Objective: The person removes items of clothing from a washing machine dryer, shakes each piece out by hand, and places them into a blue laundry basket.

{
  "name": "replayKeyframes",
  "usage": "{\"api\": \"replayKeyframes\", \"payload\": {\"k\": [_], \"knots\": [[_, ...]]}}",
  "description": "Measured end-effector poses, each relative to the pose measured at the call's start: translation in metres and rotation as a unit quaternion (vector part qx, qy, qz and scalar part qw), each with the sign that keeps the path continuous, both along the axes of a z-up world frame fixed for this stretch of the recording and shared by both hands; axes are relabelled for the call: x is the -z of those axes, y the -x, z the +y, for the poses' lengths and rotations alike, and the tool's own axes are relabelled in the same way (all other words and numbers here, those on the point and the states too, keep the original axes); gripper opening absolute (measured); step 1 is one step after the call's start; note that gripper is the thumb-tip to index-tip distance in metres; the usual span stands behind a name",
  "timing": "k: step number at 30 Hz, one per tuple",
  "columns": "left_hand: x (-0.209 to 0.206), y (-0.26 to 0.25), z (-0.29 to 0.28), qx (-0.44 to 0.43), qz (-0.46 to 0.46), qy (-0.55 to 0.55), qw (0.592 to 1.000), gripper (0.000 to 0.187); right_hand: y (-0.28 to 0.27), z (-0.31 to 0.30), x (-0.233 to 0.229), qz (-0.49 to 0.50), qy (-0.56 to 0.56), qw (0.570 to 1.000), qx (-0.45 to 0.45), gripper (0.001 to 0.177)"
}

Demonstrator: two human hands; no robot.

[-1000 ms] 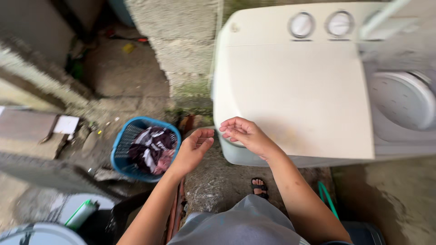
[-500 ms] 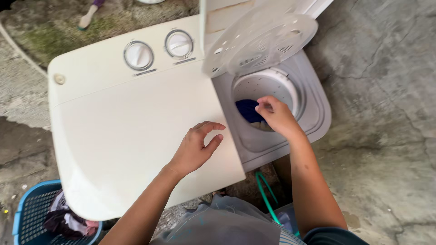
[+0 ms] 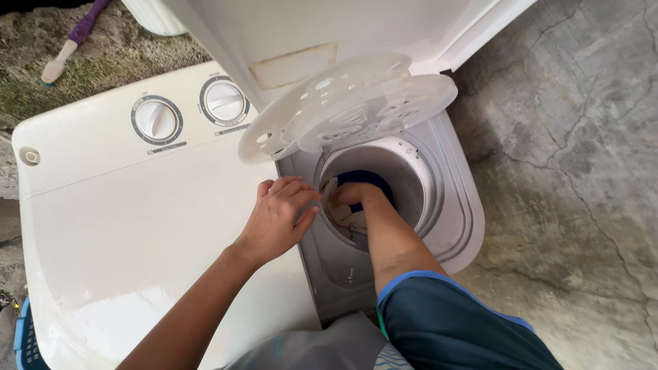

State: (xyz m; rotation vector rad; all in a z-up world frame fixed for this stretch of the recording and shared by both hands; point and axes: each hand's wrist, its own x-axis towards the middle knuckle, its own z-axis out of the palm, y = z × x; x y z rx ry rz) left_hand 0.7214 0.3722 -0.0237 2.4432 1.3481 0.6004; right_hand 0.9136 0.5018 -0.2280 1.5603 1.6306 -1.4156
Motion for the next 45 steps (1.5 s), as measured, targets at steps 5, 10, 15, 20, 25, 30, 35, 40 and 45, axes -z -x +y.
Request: {"api": "replayKeyframes", "payload": {"k": [5, 10, 15, 20, 25, 30, 35, 40, 45], "knots": [[-0.012, 0.011, -0.002, -0.025, -0.014, -0.003, 1.0, 0.02, 0.033, -0.017, 0.049, -0.021, 0.051, 0.997, -0.047, 0.051], [-0.02, 0.023, -0.01, -0.061, -0.019, 0.016, 0.998, 0.016, 0.046, -0.018, 0.101, -0.022, 0.072, 0.996, -0.049, 0.044], [-0.022, 0.026, -0.013, -0.1, -0.025, 0.041, 0.994, 0.014, 0.044, -0.011, 0.112, 0.007, 0.068, 0.997, -0.019, 0.039], [-0.021, 0.024, -0.017, -0.079, -0.066, 0.033, 0.994, 0.015, 0.015, 0.019, 0.06, 0.137, 0.05, 0.988, 0.047, 0.035], [-0.025, 0.016, -0.017, -0.078, -0.168, 0.155, 0.97, 0.031, -0.059, 0.022, -0.081, 0.436, 0.062, 0.898, 0.009, 0.023], [-0.009, 0.001, -0.022, 0.01, -0.337, 0.144, 0.93, 0.101, -0.075, -0.037, -0.22, 0.752, -0.059, 0.656, 0.022, 0.018], [-0.008, 0.027, -0.027, -0.093, -0.501, 0.215, 0.833, 0.075, 0.0, -0.082, -0.275, 0.817, -0.065, 0.57, -0.051, 0.033], [-0.074, 0.118, -0.109, -0.187, -0.594, 0.084, 0.778, 0.07, 0.068, -0.104, -0.276, 0.762, -0.071, 0.637, 0.095, 0.046], [-0.114, 0.17, -0.229, -0.22, -0.506, -0.029, 0.833, 0.078, 0.161, -0.156, -0.286, 0.75, 0.121, 0.65, -0.025, 0.071]]}}
